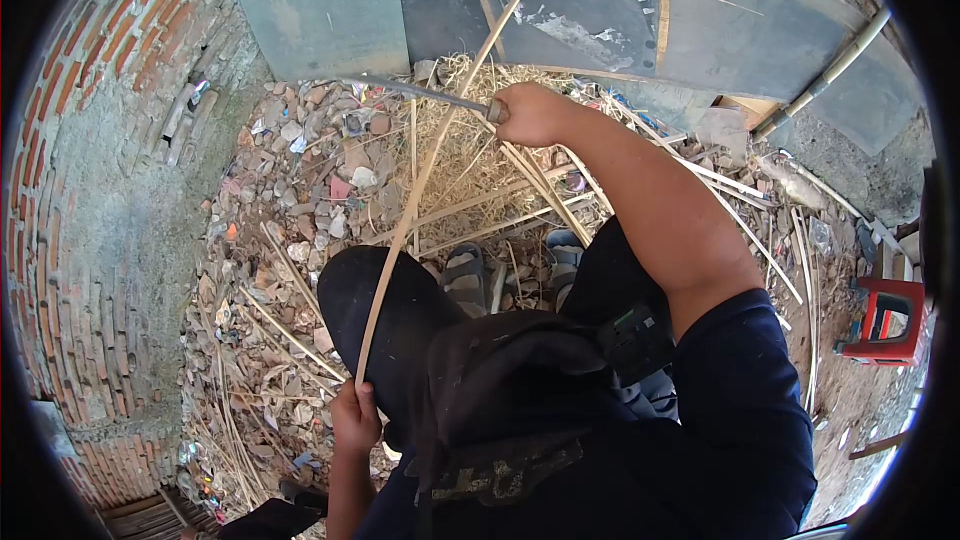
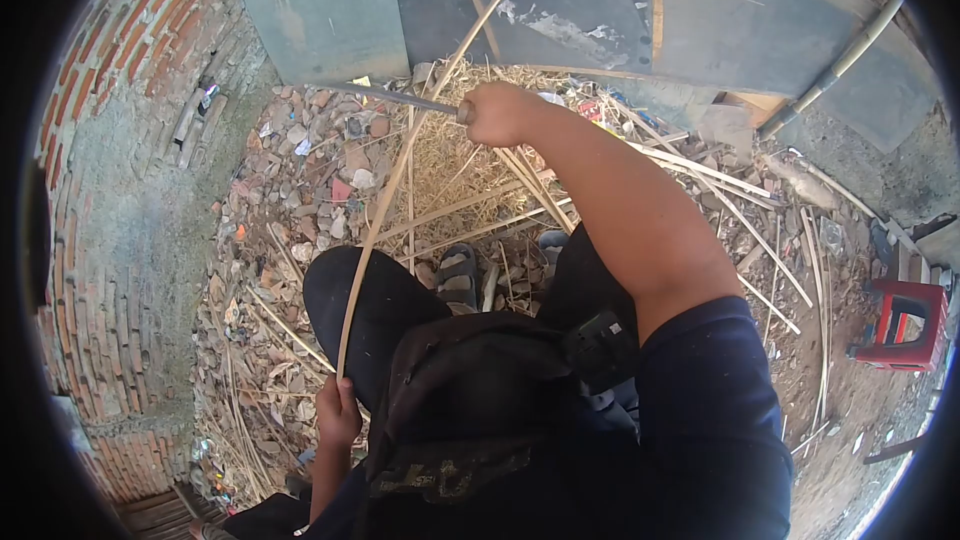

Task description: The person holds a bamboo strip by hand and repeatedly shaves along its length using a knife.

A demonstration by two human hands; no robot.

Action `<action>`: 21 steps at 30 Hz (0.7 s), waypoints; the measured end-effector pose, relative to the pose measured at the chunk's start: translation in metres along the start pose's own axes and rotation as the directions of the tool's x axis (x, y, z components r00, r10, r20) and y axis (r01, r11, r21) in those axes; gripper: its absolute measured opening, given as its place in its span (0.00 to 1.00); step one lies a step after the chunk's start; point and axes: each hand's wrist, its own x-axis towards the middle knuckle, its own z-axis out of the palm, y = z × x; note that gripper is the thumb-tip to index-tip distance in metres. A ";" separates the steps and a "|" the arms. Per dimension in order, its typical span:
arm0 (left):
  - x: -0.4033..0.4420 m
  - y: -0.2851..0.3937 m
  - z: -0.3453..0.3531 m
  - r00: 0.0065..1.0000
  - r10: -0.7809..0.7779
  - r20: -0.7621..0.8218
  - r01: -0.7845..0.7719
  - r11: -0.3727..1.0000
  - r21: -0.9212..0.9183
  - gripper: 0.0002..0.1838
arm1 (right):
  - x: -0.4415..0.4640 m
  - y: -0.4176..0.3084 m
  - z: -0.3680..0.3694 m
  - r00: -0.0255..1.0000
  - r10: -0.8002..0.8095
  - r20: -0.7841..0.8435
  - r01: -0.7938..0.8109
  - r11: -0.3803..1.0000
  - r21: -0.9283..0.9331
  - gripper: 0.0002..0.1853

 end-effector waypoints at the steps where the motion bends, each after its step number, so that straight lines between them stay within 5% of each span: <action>1: -0.001 -0.002 -0.001 1.000 0.000 -0.003 0.000 1.000 0.014 0.24 | -0.001 -0.002 -0.002 0.999 -0.037 0.031 0.037 0.999 0.008 0.15; 8: -0.001 0.002 0.006 0.998 0.018 -0.052 -0.017 1.000 0.019 0.26 | -0.019 -0.040 0.004 0.959 -0.252 0.128 0.265 0.960 -0.090 0.12; 12: 0.001 0.002 0.008 0.997 0.012 -0.082 -0.013 1.000 -0.016 0.25 | 0.009 -0.007 0.020 0.974 -0.115 0.195 0.113 0.993 0.020 0.13; 16: -0.003 0.001 0.007 0.995 0.004 -0.096 -0.001 0.999 0.040 0.24 | -0.003 -0.026 0.021 0.983 -0.160 0.091 0.155 0.986 0.064 0.13; 21: -0.005 -0.005 0.016 0.990 0.025 -0.136 -0.019 0.999 0.044 0.24 | -0.014 -0.044 0.004 0.978 -0.181 0.104 0.192 0.975 -0.107 0.13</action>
